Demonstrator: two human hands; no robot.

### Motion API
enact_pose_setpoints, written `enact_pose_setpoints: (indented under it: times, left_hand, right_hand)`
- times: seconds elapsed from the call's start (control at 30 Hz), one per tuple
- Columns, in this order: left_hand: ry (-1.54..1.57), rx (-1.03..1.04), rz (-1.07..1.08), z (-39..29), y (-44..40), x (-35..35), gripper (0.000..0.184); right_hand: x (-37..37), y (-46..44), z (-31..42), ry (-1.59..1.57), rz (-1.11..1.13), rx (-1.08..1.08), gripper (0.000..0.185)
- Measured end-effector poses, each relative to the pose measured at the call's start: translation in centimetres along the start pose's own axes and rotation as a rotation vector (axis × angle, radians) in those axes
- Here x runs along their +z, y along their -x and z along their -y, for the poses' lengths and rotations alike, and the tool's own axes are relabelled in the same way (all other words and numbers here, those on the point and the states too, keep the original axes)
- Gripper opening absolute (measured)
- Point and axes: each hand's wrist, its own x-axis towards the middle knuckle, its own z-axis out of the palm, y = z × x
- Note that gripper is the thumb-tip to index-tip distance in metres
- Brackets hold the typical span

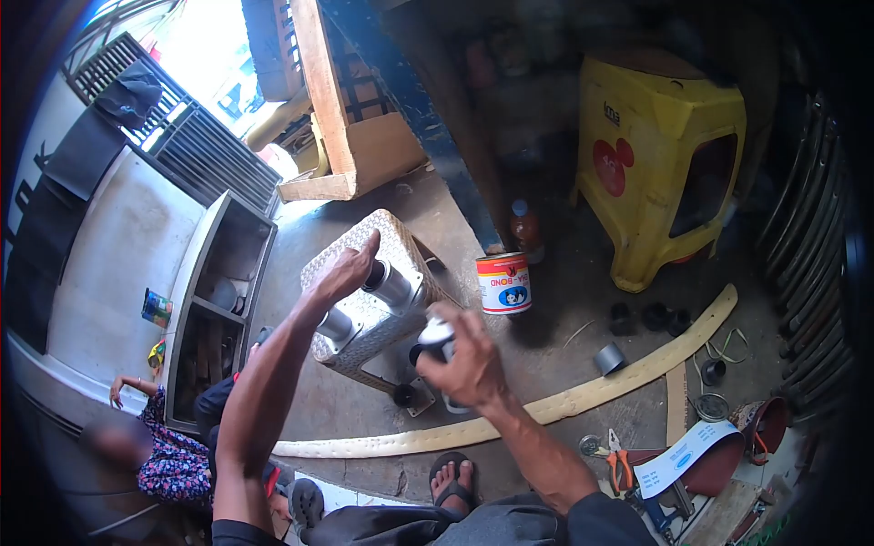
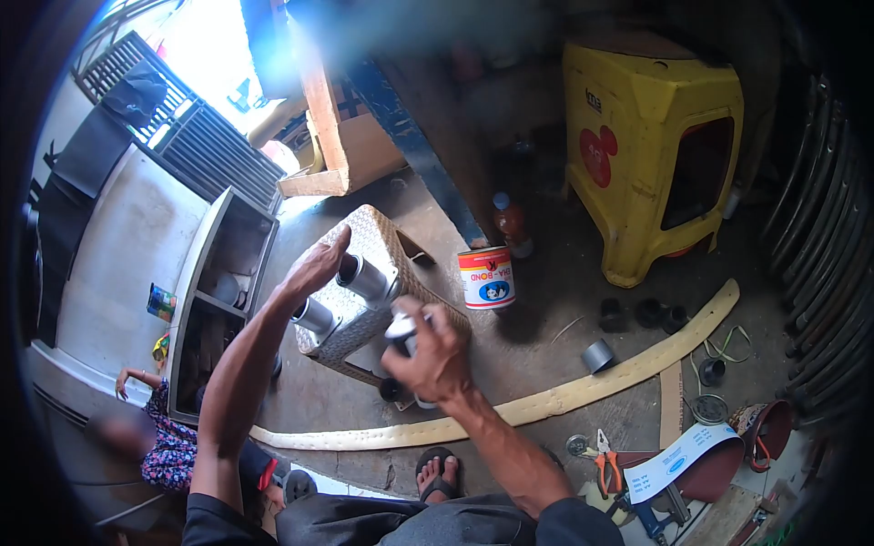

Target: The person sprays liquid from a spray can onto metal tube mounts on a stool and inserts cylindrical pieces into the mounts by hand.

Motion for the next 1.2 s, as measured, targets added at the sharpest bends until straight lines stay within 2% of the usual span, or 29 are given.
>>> enact_pose_setpoints:
  times: [0.03, 0.1, 0.13, 0.17, 0.3, 0.37, 0.4, 0.43, 0.53, 0.57, 0.6, 0.63, 0.7, 0.73, 0.83, 0.87, 0.93, 1.03, 1.1, 1.17, 1.2]
  left_hand:
    - [0.042, -0.045, -0.037, -0.1, 0.5, 0.5, 0.099]
    - [0.129, -0.132, -0.110, -0.5, 1.2, 1.1, 0.097]
    - [0.095, -0.169, -0.070, -1.0, 1.5, 0.7, 0.096]
    - [0.099, -0.165, -0.068, -1.0, 1.5, 0.8, 0.096]
    - [0.057, -0.032, -0.072, 0.8, 0.7, 0.7, 0.095]
    - [0.070, 0.076, -0.130, 0.6, 0.7, 0.5, 0.098]
    - [0.048, 0.112, -0.147, 0.2, 1.0, 0.3, 0.093]
    - [0.048, 0.113, -0.146, 0.3, 0.7, 0.3, 0.093]
    - [-0.077, 0.188, -0.130, 2.0, -0.3, -0.1, 0.088]
    - [-0.206, 0.313, -0.192, 2.7, -0.6, -0.4, 0.084]
    - [-0.334, 0.439, -0.247, 2.7, -0.4, -0.5, 0.081]
    - [-0.332, 0.443, -0.246, 2.6, -0.1, -0.4, 0.081]
    - [-0.163, 0.463, -0.260, 2.1, 0.7, -0.1, 0.079]
    - [0.029, 0.238, -0.122, 1.8, 0.6, 0.3, 0.081]
    - [-0.116, 0.147, -0.164, 0.5, 1.4, 1.6, 0.089]
    - [-0.188, 0.205, -0.139, 0.7, 1.6, 1.6, 0.089]
    - [-0.192, 0.231, -0.101, 0.7, 1.9, 1.0, 0.089]
    - [-0.268, 0.342, -0.075, 0.7, 2.5, -0.2, 0.086]
    - [-0.392, 0.604, -0.092, 0.8, 2.1, -0.7, 0.083]
    - [-0.393, 0.638, -0.070, 1.6, 1.2, -1.0, 0.077]
    - [-0.332, 0.627, -0.098, 1.8, 1.2, -1.0, 0.076]
  right_hand:
    - [0.1, -1.0, -0.6, 0.021, -0.170, -0.044, 0.068]
    - [-0.8, -2.1, -0.8, 0.050, -0.337, -0.035, 0.070]
    - [-1.5, -2.4, -0.4, 0.061, -0.343, -0.022, 0.071]
    - [-1.9, -2.3, -0.2, 0.067, -0.343, -0.023, 0.071]
    - [-3.1, -1.6, 0.1, 0.010, 0.032, 0.108, 0.071]
    - [-2.8, -1.2, -0.1, 0.062, 0.171, 0.056, 0.070]
    - [-2.5, -1.1, 0.3, 0.054, 0.203, 0.077, 0.069]
    - [-2.2, -1.2, 0.2, 0.054, 0.203, 0.078, 0.069]
    - [-1.4, -1.9, -0.1, 0.070, -0.181, 0.067, 0.071]
    - [-1.6, -2.2, -0.1, 0.054, -0.266, 0.027, 0.072]
    - [-1.9, -2.2, -0.1, 0.050, -0.247, 0.012, 0.072]
    - [-2.4, -2.3, -0.1, 0.049, -0.232, -0.005, 0.072]
    - [-3.2, -2.0, 0.3, 0.006, -0.046, 0.049, 0.073]
    - [-3.4, -2.0, 0.1, 0.014, 0.044, 0.039, 0.072]
    - [-3.1, -2.3, -0.1, 0.038, 0.161, 0.055, 0.072]
    - [-2.7, -2.4, -0.1, 0.037, 0.165, 0.051, 0.072]
    - [-1.9, -2.5, 0.2, -0.008, -0.196, -0.034, 0.074]
    - [-2.6, -2.8, 0.3, 0.013, -0.364, -0.105, 0.073]
    - [-2.9, -2.5, 0.0, 0.008, -0.331, -0.072, 0.073]
    - [-3.3, -1.9, -0.2, 0.007, -0.310, -0.038, 0.073]
    - [-3.5, -1.5, -0.2, 0.004, -0.194, 0.014, 0.072]
